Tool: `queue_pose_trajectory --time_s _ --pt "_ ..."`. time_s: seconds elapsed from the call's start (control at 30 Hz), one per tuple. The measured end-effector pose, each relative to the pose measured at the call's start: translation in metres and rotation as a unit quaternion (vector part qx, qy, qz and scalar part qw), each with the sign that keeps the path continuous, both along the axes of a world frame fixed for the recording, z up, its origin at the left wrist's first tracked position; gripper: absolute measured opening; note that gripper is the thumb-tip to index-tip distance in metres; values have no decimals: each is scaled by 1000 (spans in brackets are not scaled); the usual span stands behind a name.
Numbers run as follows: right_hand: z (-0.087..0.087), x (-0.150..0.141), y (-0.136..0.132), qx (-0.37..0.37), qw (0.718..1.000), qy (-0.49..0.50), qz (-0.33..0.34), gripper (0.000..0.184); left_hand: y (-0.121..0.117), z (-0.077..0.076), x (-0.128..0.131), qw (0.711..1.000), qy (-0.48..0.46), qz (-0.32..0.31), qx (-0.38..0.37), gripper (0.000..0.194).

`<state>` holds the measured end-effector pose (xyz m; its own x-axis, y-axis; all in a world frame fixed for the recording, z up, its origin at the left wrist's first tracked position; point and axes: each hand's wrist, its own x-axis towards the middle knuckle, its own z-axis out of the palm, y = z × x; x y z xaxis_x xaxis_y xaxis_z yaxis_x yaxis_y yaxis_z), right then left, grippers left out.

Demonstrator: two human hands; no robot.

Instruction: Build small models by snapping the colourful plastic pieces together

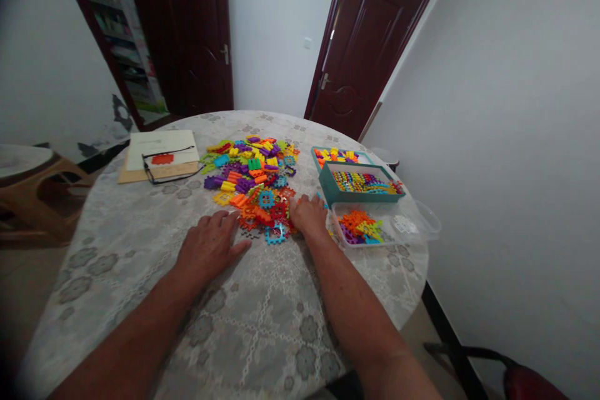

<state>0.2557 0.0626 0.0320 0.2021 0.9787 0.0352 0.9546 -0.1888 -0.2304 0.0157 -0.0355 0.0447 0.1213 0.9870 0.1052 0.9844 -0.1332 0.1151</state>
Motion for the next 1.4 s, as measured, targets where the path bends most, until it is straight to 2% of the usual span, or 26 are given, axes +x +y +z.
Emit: queue_pose_trajectory --time_s 0.07,0.13,0.2,0.27,0.33,0.43,0.57,0.67,0.9,1.1,1.27,1.33,1.4 --pt "1 2 -4 33 997 39 62 53 0 0 1 1000 -6 -2 3 69" --pt "5 5 -9 81 981 98 145 49 0 0 1 1000 -11 -3 5 70" --pt "8 10 -15 133 964 130 190 47 0 0 2 1000 -13 -3 7 71" --pt "7 16 -24 160 963 116 184 45 0 0 2 1000 -14 -3 12 71" --pt "1 21 -38 148 972 78 165 45 0 0 3 1000 -17 -2 19 71" --pt "-17 24 -62 119 983 20 138 49 -2 -1 4 999 -27 -7 29 72" --pt "-38 19 -81 144 983 -3 111 55 -2 -4 5 998 -40 -26 35 77" --pt "-43 10 -79 156 978 39 134 53 -1 -6 6 998 -43 -35 38 82" --pt "-38 -26 -72 182 957 137 182 53 3 -9 6 997 -49 -48 38 86" --pt "-32 -56 -64 190 926 154 287 51 10 -14 2 997 -33 -34 53 70" --pt "-34 -55 -46 211 863 198 413 50 19 -16 -13 997 -39 -28 65 55" --pt "-37 -49 -37 227 849 214 427 44 22 -17 -19 996 -53 -34 69 48" --pt "-39 -40 -29 250 853 222 400 40 24 -19 -22 994 -65 -41 73 45"
